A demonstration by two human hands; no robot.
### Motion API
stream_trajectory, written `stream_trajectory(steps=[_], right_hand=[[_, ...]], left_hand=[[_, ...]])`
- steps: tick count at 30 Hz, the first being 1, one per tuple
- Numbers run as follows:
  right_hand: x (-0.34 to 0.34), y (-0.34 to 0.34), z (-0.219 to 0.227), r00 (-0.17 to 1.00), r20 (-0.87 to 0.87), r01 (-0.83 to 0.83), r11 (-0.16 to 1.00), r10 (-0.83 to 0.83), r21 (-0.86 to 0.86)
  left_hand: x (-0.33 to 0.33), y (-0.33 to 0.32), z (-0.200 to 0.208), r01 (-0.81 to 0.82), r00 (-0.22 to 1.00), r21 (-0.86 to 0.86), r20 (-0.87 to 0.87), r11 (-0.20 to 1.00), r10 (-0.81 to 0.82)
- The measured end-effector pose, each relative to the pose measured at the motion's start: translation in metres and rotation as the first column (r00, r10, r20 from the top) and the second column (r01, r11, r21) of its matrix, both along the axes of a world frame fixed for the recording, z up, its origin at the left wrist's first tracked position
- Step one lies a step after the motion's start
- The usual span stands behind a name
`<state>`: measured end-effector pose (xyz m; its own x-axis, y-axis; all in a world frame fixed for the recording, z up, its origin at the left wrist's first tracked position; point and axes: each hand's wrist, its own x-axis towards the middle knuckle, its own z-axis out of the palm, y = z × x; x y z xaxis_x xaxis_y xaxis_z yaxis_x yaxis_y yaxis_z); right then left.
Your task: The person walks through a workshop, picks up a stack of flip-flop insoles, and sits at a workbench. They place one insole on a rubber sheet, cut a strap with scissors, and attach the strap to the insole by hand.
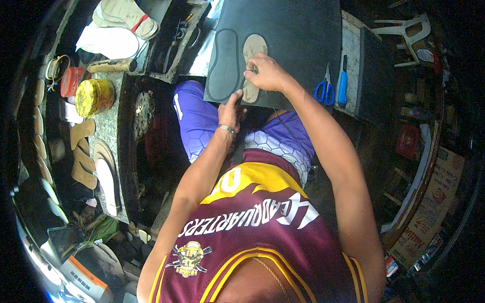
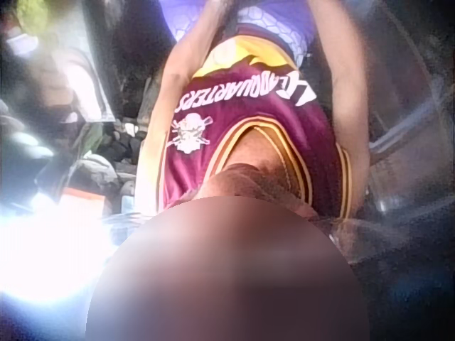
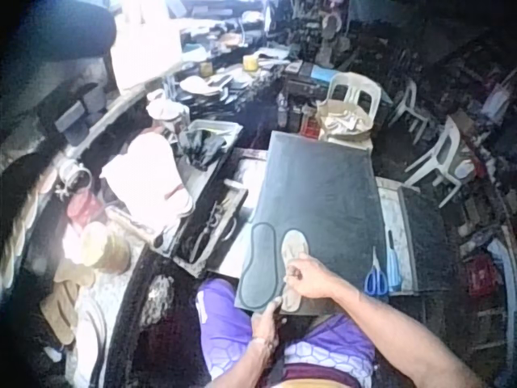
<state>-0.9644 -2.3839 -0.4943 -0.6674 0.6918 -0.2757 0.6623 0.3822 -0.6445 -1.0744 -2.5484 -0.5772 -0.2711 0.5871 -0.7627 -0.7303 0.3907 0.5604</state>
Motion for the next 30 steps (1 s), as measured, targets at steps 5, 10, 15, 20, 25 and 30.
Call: stream_trajectory(steps=[5,10,15,20,25,30], right_hand=[[-0.002,0.005,-0.008,0.999,0.025,-0.028,0.998,0.027,0.059],[-0.009,0.007,-0.009,0.996,0.093,-0.022,0.995,0.013,0.098],[-0.012,0.014,-0.007,0.984,0.17,-0.055,0.997,0.044,0.06],[-0.017,0.014,-0.007,0.982,0.178,-0.086,0.991,0.066,0.106],[-0.017,0.013,-0.006,0.98,0.182,-0.107,0.985,0.082,0.135],[-0.018,0.014,-0.001,0.975,0.207,-0.108,0.989,0.085,0.105]], left_hand=[[0.001,0.003,-0.002,-0.032,0.999,-0.03,-0.014,0.999,0.032],[0.006,0.008,-0.004,-0.065,0.996,-0.097,-0.061,0.993,0.059],[0.007,0.012,-0.003,-0.068,0.996,-0.136,-0.073,0.988,0.059],[0.009,0.017,0.005,-0.078,0.994,-0.193,-0.096,0.978,0.06],[0.009,0.02,0.012,-0.06,0.992,-0.244,-0.119,0.968,0.032],[0.013,0.026,0.01,-0.192,0.973,-0.139,-0.157,0.972,0.169]])
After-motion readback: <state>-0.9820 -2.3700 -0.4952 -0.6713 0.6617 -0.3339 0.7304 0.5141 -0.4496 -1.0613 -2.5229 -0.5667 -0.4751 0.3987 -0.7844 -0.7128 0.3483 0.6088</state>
